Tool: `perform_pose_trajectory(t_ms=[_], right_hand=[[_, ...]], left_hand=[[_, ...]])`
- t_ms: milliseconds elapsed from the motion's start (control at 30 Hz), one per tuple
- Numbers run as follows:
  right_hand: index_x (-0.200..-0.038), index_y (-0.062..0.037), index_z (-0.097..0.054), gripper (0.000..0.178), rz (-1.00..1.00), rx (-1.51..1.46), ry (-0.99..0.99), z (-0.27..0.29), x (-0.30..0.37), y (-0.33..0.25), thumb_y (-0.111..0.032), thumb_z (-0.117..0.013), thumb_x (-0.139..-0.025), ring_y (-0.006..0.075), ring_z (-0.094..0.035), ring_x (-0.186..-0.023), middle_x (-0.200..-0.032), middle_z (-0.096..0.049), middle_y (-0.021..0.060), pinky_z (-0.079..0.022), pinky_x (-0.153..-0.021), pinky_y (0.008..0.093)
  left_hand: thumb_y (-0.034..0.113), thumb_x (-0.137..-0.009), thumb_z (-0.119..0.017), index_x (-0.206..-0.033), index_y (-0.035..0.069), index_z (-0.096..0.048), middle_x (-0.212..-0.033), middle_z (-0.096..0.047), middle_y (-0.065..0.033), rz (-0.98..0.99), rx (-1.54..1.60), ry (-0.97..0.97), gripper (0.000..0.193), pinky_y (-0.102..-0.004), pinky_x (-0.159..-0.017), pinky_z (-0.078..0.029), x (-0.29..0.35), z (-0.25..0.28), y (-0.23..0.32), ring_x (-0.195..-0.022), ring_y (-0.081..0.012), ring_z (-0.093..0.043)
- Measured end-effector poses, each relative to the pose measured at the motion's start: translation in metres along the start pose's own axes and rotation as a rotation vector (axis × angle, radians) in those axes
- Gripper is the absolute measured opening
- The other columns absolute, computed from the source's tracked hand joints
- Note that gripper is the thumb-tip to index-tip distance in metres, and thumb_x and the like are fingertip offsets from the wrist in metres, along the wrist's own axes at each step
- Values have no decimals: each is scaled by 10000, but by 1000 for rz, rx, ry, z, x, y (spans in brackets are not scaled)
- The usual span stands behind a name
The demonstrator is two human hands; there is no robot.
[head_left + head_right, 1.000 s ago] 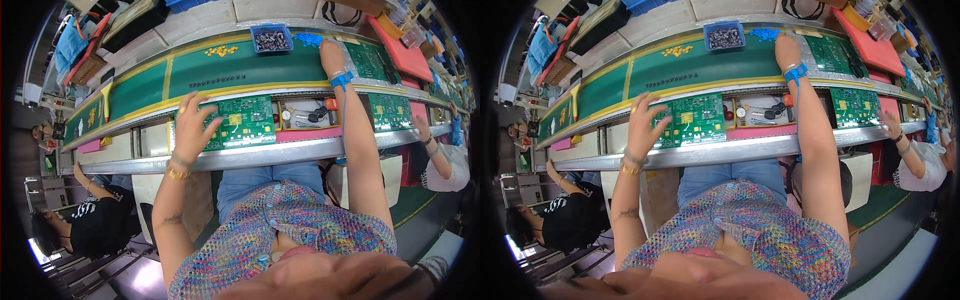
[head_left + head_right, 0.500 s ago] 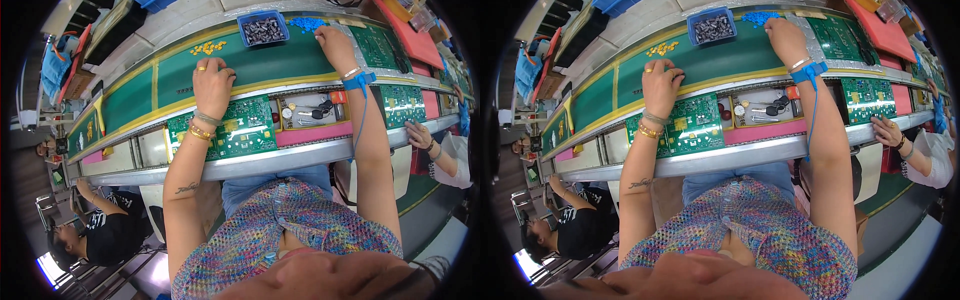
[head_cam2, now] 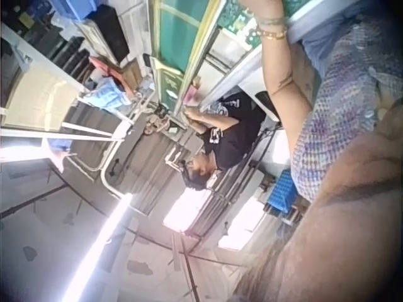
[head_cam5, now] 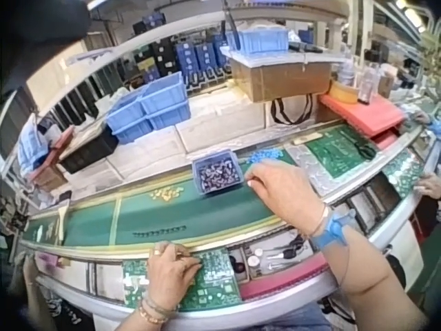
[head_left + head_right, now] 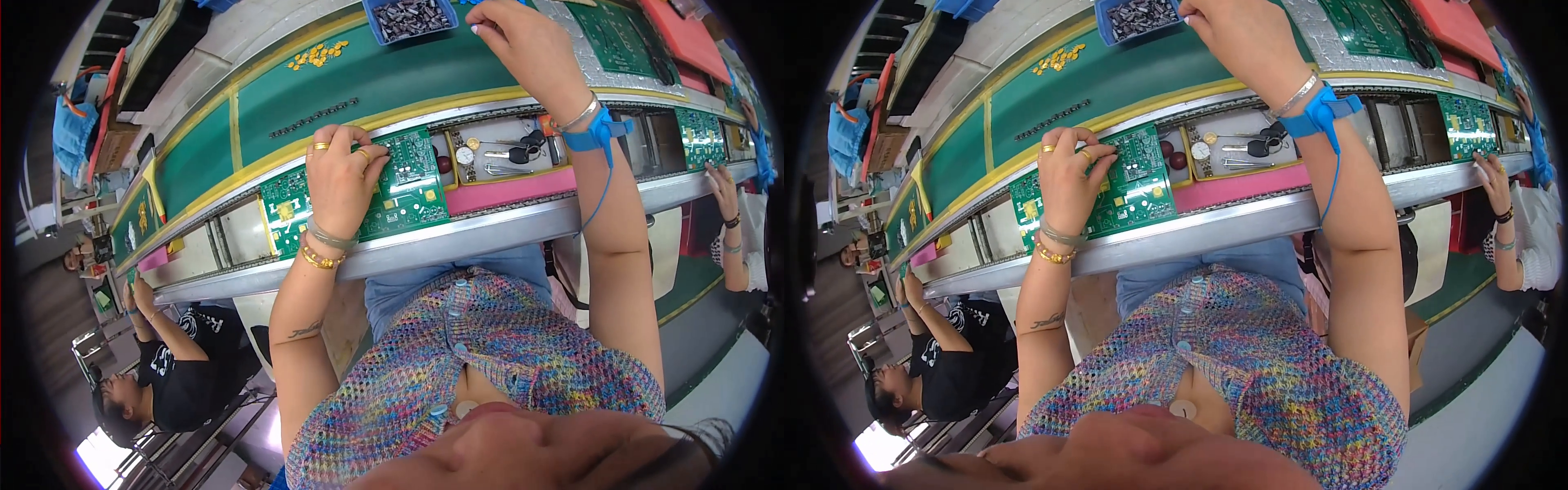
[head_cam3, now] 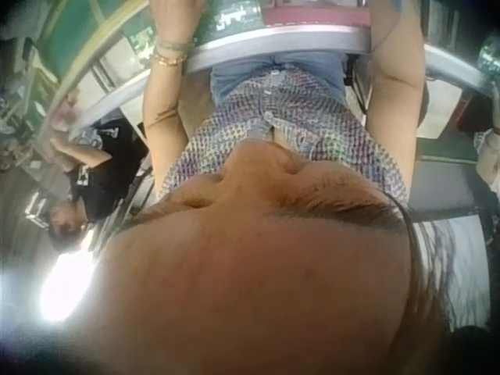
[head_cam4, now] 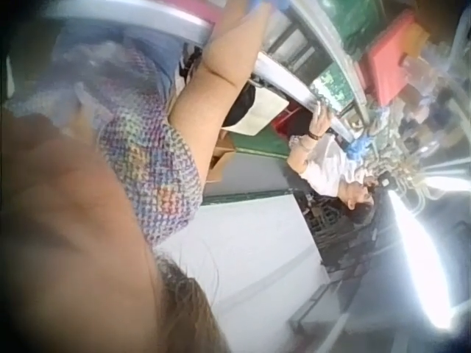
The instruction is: The person assembles electronic components onto a printed circuit board by hand on an assembly line.
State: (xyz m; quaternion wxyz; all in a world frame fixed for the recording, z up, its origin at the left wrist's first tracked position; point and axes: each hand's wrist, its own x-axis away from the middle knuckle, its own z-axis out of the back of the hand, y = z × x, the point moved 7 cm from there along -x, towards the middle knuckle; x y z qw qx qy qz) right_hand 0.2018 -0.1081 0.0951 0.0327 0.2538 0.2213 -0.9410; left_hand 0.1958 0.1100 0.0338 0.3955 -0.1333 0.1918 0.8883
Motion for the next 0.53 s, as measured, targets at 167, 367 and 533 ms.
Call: perform_pose_trajectory(t_ms=[167, 367, 533], right_hand=[[-838, -62, -611, 99, -31, 27, -49, -6, 2, 7, -145, -569, -804, 295, -589, -793, -810, -603, 119, -470, -701, 376], [-842, -60, -616, 108, -35, 41, -80, -9, 1, 7, -151, -568, -808, 299, -592, -792, -811, -608, 120, -469, -703, 378], [-849, -49, -614, 130, -20, 16, -88, -8, 1, 5, -165, -577, -806, 302, -594, -796, -817, -612, 123, -470, -708, 377]], left_hand=[[106, -632, -715, -724, 109, -678, -850, -561, -9, -13, -15, -17, 98, -370, -756, -405, -1, -3, 3, -898, -240, -503], [97, -623, -732, -748, 100, -685, -837, -562, -21, -40, -35, -7, 134, -365, -750, -408, 0, -3, 6, -881, -247, -498], [96, -630, -729, -751, 103, -689, -839, -565, -26, -2, -9, -20, 128, -378, -768, -412, -1, -3, 4, -890, -256, -498]])
